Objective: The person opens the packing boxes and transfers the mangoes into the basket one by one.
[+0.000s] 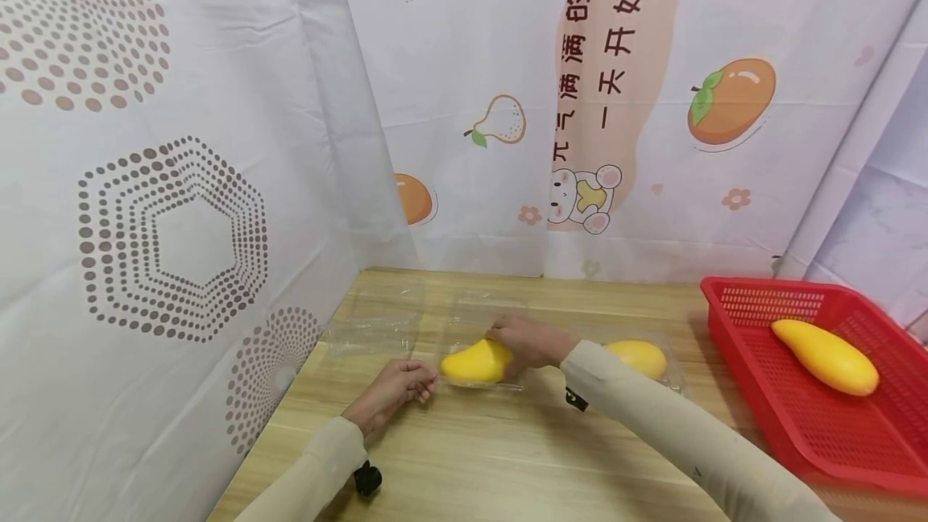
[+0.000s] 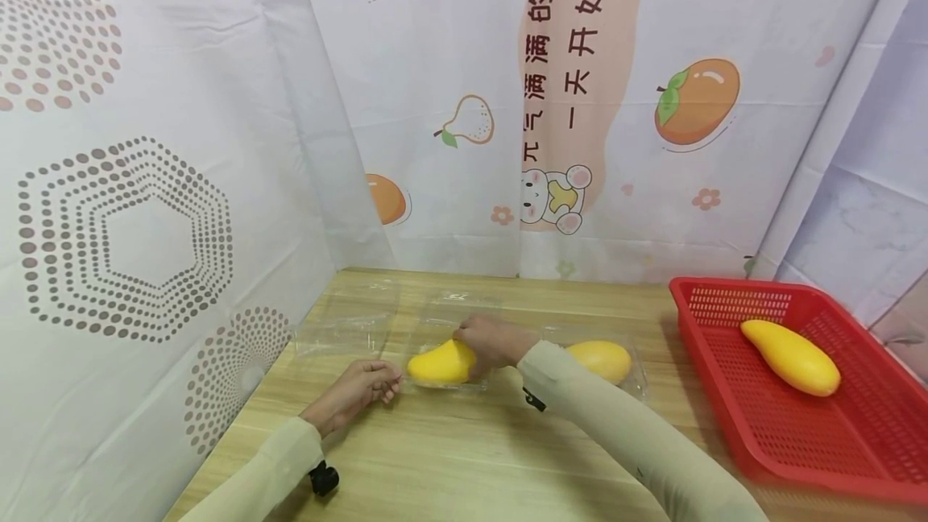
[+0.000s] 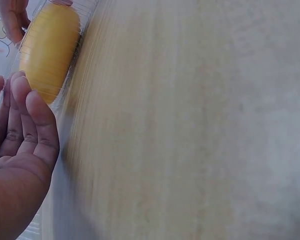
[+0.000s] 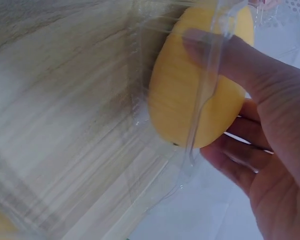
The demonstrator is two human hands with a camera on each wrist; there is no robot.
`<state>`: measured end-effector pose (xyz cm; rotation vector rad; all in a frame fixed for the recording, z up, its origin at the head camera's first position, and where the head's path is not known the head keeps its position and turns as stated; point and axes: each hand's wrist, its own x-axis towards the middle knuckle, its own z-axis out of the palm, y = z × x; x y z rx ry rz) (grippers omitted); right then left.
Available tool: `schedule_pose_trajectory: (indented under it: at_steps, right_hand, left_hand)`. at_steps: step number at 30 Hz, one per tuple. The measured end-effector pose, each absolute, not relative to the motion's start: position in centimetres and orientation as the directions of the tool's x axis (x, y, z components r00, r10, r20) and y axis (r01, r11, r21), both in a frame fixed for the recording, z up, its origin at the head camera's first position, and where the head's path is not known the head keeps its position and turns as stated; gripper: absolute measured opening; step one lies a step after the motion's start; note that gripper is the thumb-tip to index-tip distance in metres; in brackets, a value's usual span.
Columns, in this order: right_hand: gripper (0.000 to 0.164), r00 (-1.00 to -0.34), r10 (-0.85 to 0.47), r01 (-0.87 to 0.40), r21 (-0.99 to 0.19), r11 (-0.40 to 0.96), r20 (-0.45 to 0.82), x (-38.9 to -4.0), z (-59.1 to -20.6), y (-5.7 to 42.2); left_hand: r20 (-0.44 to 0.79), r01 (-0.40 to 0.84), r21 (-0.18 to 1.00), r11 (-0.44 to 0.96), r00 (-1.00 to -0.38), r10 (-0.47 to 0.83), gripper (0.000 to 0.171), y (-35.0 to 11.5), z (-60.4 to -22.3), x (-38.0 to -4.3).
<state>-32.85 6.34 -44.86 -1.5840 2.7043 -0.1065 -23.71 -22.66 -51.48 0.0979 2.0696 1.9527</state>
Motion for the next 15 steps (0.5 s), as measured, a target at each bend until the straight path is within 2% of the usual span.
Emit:
schedule_pose_trajectory:
  at_steps: [15]
  right_hand:
    - [0.065,-0.437,-0.895,-0.898,0.008,0.440,0.084,-32.82,-44.87,6.75]
  left_hand:
    - [-0.165,-0.150,0.985,0.085,-0.961,0.223,0.031,-22.60,-51.45,-23.47]
